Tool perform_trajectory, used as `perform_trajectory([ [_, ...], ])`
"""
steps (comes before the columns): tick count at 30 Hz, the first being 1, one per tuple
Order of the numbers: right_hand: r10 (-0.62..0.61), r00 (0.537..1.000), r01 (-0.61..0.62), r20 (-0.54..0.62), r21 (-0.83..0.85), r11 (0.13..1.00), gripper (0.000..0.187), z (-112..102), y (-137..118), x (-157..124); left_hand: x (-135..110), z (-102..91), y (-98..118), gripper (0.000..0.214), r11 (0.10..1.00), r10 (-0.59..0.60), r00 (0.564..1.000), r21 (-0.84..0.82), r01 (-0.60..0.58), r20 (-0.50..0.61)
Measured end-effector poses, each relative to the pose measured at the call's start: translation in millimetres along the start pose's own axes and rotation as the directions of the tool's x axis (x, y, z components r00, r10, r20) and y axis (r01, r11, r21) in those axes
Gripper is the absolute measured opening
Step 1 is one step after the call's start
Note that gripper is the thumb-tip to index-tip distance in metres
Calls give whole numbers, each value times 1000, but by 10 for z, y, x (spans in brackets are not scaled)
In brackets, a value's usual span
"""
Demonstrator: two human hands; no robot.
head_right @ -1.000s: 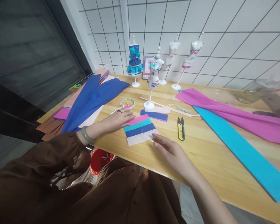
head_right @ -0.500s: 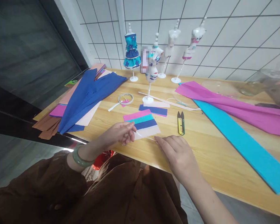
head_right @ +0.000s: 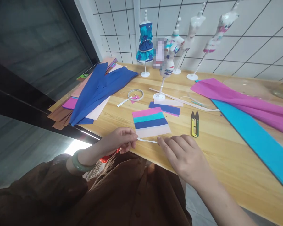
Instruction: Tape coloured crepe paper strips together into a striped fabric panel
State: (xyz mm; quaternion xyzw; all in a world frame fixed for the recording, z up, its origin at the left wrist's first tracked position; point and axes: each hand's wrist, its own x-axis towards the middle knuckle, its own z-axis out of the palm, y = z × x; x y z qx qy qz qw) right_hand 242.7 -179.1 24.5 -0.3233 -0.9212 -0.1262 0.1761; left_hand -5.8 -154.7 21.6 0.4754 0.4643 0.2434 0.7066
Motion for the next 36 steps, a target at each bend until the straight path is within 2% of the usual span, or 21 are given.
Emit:
perform_trajectory([
  [6,-20,1000,20,-16,-14,1000,40,3,-17,9,-28,42,11,15,1000,27,999,-5,-27,22],
  [13,-47,999,46,-16,-64,997,35,27,-17,-31,-38,63,20,19,997,-27,999,-68,24,-41],
  [16,-65,998,64,-19,-70,995,34,15,-23,-15,-40,80,9,25,1000,-13,999,-22,12,-41],
  [22,-71,997,69,-25,-61,996,31,17,-45,2,-57,107,-12,19,998,42,999,48,-40,-33],
  [30,-87,994,82,-64,-86,993,35,74,-8,-86,-102,8,-25,23,990,63,997,131,-57,-42],
  [33,-23,998,20,-64,-48,999,35,103,46,-180,-144,-31,-2,22,983,88,992,167,-73,-85],
  [36,150,986,-142,-68,110,984,32,160,60,-295,-214,-36,30,20,958,161,978,260,-122,-134],
])
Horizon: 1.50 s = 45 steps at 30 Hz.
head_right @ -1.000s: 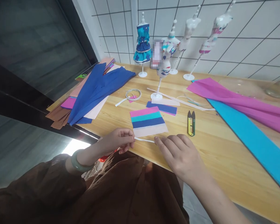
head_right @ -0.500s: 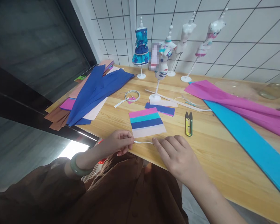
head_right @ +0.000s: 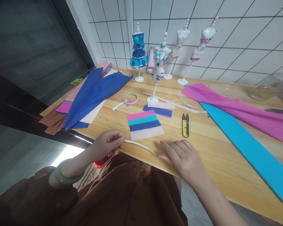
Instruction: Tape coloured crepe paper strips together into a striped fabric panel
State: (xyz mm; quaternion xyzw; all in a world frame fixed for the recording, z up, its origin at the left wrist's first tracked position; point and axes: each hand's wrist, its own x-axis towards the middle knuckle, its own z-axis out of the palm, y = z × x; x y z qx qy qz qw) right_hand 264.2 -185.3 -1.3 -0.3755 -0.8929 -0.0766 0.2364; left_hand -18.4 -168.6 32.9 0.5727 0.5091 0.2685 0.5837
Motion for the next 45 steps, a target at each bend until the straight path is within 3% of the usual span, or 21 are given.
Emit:
perform_trajectory([
  [3,255,965,-262,61,270,926,27,59,-38,-83,-66,6,21,19,988,113,989,115,-101,-96],
  [7,482,854,-509,196,504,697,22,99,-130,-57,-102,11,24,20,966,204,971,187,-180,-121],
  [9,573,779,-604,255,552,576,24,98,-157,-1,-103,3,33,21,959,226,968,198,-201,-112],
  [11,652,669,-702,357,593,395,31,89,-170,59,-104,-6,51,21,953,241,963,215,-212,-119],
  [13,672,567,-753,478,631,186,39,80,-176,112,-110,-13,71,21,946,251,959,245,-214,-134],
  [14,658,537,-757,528,646,99,42,77,-178,134,-114,-15,78,21,940,257,956,265,-214,-141],
  [16,624,513,-743,589,669,-20,45,76,-180,170,-119,-18,85,21,928,271,950,303,-216,-153],
  [20,603,494,-709,627,691,-137,42,92,-175,217,-116,-22,72,21,919,275,948,334,-211,-159],
  [28,611,475,-739,634,664,-115,40,130,-165,296,-104,-23,61,21,920,257,956,337,-199,-138],
  [36,619,504,-729,602,681,-68,36,142,-174,339,-103,-28,65,20,908,266,957,364,-209,-115],
  [39,641,526,-733,559,680,9,36,129,-179,306,-104,-33,48,21,908,251,960,375,-190,-122],
  [45,724,551,-774,415,580,256,36,109,-188,244,-86,29,-80,21,929,193,972,345,-136,-135],
])
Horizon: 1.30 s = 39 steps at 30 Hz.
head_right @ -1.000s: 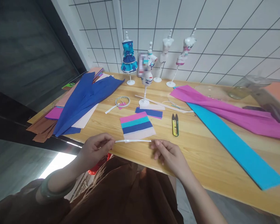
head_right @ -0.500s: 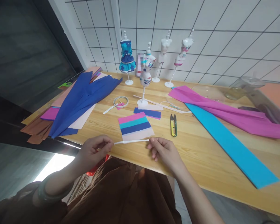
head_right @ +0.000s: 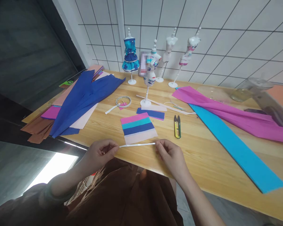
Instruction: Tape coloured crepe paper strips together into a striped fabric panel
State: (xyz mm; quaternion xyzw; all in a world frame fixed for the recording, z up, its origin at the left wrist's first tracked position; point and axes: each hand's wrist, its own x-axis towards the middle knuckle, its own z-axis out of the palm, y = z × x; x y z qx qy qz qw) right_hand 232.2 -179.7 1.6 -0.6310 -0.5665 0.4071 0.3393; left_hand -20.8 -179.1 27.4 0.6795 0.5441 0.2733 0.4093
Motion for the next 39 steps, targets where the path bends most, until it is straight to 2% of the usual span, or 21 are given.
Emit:
perform_trajectory([
  [4,-17,1000,15,-14,-97,995,37,-24,16,17,14,112,-73,22,999,-42,999,-25,42,-34],
  [7,-36,999,37,15,-125,991,38,-52,17,46,63,168,-106,22,998,-68,993,8,69,-94],
  [11,-50,999,51,11,-159,986,37,-86,1,102,138,198,-124,21,995,-89,990,45,94,-111],
  [15,-17,1000,17,4,-222,975,37,-108,5,184,189,202,-124,20,991,-100,991,86,107,-85],
  [18,-37,999,42,22,-304,952,37,-119,17,252,227,197,-102,20,984,-105,993,135,113,-59],
  [25,-138,989,146,53,-470,870,30,-134,-13,362,326,211,6,17,896,-124,992,431,110,4],
  [30,-116,992,130,59,-488,863,27,-146,-17,392,341,249,32,18,825,-99,995,561,64,32],
  [39,-1,999,24,52,-441,897,28,-174,12,452,338,296,33,19,752,-67,996,660,7,66],
])
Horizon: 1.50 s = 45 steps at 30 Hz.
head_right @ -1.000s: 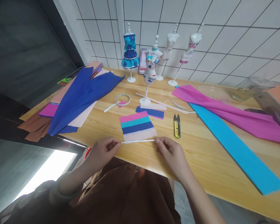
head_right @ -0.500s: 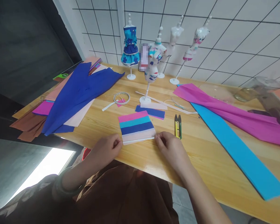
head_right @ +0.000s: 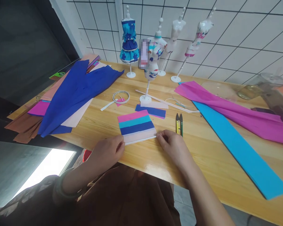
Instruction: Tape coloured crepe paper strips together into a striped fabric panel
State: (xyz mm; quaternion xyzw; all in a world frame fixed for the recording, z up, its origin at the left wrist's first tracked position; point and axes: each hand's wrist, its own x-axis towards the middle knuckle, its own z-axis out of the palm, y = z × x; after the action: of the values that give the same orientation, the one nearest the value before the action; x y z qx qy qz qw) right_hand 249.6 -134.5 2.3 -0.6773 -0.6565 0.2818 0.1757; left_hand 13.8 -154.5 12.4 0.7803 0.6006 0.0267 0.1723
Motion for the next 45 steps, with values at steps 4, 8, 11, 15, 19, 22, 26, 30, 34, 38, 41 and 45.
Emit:
perform_trajectory([
  [4,43,999,-43,11,22,999,29,1,13,19,5,9,20,19,1000,4,1000,29,-4,0],
  [8,39,999,-39,0,11,999,31,29,43,35,14,15,24,18,999,13,1000,48,-13,-16],
  [11,23,999,-23,-24,-6,1000,31,47,57,42,17,10,25,17,998,-2,1000,55,4,-21],
  [15,31,999,-32,-35,-14,999,30,52,46,43,12,2,26,16,999,-6,1000,51,7,-18],
  [19,33,999,-34,-30,-14,999,30,47,32,45,19,4,23,16,998,-5,1000,54,6,-13],
  [22,32,999,-33,-33,-28,999,30,45,32,46,26,8,19,16,998,0,1000,57,0,-10],
  [26,23,999,-24,-33,-19,1000,30,51,45,47,29,9,19,17,998,-4,1000,70,5,-10],
  [30,6,999,-7,-39,-22,1000,31,56,51,47,29,5,24,17,997,-9,1000,75,10,-4],
  [34,8,999,-10,-40,-46,999,28,48,24,42,29,-1,27,18,996,-13,1000,94,13,4],
  [38,-1,999,-4,-52,-82,997,26,45,-1,45,27,-11,31,19,994,-17,1000,111,15,16],
  [41,-15,998,8,-59,-122,992,25,51,-4,52,26,-16,36,20,994,-14,1000,111,11,21],
  [45,-32,997,22,-66,-142,990,24,59,-7,53,30,-19,46,20,993,-13,999,114,9,37],
])
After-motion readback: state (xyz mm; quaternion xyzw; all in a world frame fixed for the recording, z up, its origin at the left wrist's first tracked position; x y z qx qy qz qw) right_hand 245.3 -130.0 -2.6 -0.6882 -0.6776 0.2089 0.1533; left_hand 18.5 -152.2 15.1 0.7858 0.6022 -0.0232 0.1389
